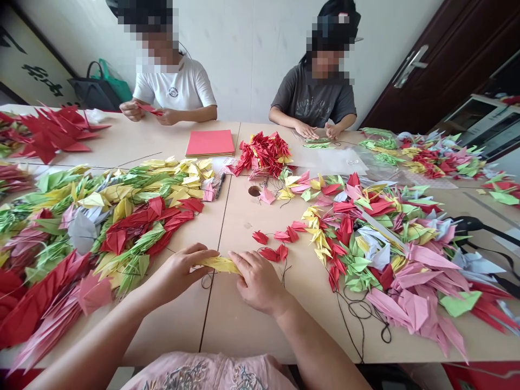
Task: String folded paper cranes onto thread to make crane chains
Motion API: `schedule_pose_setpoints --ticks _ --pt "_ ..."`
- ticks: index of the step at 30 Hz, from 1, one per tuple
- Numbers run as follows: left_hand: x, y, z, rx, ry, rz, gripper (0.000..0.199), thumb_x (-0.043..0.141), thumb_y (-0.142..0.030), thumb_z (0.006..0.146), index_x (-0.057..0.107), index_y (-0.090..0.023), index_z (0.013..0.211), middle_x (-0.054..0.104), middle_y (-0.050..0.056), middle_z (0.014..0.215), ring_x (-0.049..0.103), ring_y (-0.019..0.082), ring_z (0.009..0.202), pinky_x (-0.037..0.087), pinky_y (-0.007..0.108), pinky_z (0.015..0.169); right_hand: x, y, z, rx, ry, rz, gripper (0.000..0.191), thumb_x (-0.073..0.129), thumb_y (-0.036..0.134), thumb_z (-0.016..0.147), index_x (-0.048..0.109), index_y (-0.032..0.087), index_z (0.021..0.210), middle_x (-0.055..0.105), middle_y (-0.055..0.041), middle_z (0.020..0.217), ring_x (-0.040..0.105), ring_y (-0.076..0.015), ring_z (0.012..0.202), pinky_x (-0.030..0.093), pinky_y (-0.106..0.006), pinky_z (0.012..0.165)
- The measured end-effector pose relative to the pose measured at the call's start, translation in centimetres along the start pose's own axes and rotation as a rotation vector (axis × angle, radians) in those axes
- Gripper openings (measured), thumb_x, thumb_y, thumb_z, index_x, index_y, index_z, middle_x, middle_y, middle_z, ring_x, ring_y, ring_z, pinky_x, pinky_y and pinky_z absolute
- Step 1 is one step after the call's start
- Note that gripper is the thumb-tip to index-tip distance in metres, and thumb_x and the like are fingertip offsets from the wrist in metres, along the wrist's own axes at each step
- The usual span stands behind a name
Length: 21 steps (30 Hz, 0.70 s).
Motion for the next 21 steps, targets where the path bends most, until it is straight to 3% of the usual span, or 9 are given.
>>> schedule_pose_setpoints --ticks 7,14,17,21 --pt "0.4 -0.9 0.2 0.031 0.05 0.031 0.033 0.057 -0.013 0.084 0.068 -0.025 0.114 0.065 0.005 0.095 0.065 0.021 0.085 0.051 0.032 0.077 0.4 0.1 -0.1 -0.043 0.005 0.057 0.051 0.045 0.007 0.088 0.047 0.013 0.139 0.065 -0.0143 0.121 0.059 -0.0265 0.109 0.052 -0.048 0.095" --pt "1.0 -1.5 0.5 0.026 0.071 -0.034 0.03 0.06 -0.024 0.085 0.064 -0.024 0.115 0.068 0.006 0.101 0.065 0.021 0.09 0.05 0.03 0.077 0.3 0.0 0.2 0.019 -0.009 0.063 0.037 0.054 0.036 0.095 0.058 0.015 0.124 0.07 -0.0132 0.109 0.066 -0.0261 0.098 0.056 -0.042 0.084" --pt "0.5 -0.9 0.6 -0.049 0.032 -0.066 0.036 0.059 -0.029 0.085 0.057 -0.023 0.121 0.069 0.006 0.104 0.063 0.017 0.074 0.049 0.028 0.067 -0.1 -0.4 0.2 0.081 -0.041 0.053 0.03 0.05 0.037 0.097 0.063 0.015 0.114 0.071 -0.0121 0.1 0.067 -0.0255 0.091 0.056 -0.039 0.076" --pt "-0.5 0.3 0.5 -0.129 0.005 -0.117 0.033 0.054 -0.031 0.085 0.057 -0.023 0.117 0.065 -0.003 0.077 0.051 0.011 0.053 0.043 0.023 0.054 -0.5 -1.3 0.0 0.134 -0.099 0.052 0.028 0.049 0.036 0.096 0.062 0.017 0.112 0.071 -0.0116 0.1 0.067 -0.0254 0.091 0.056 -0.038 0.075"
Point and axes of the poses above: each hand's wrist, its own z-axis towards the middle knuckle, its own x-axis out of the palm, y = z × x, the point moved 5 cm from there along z, towards the middle knuckle
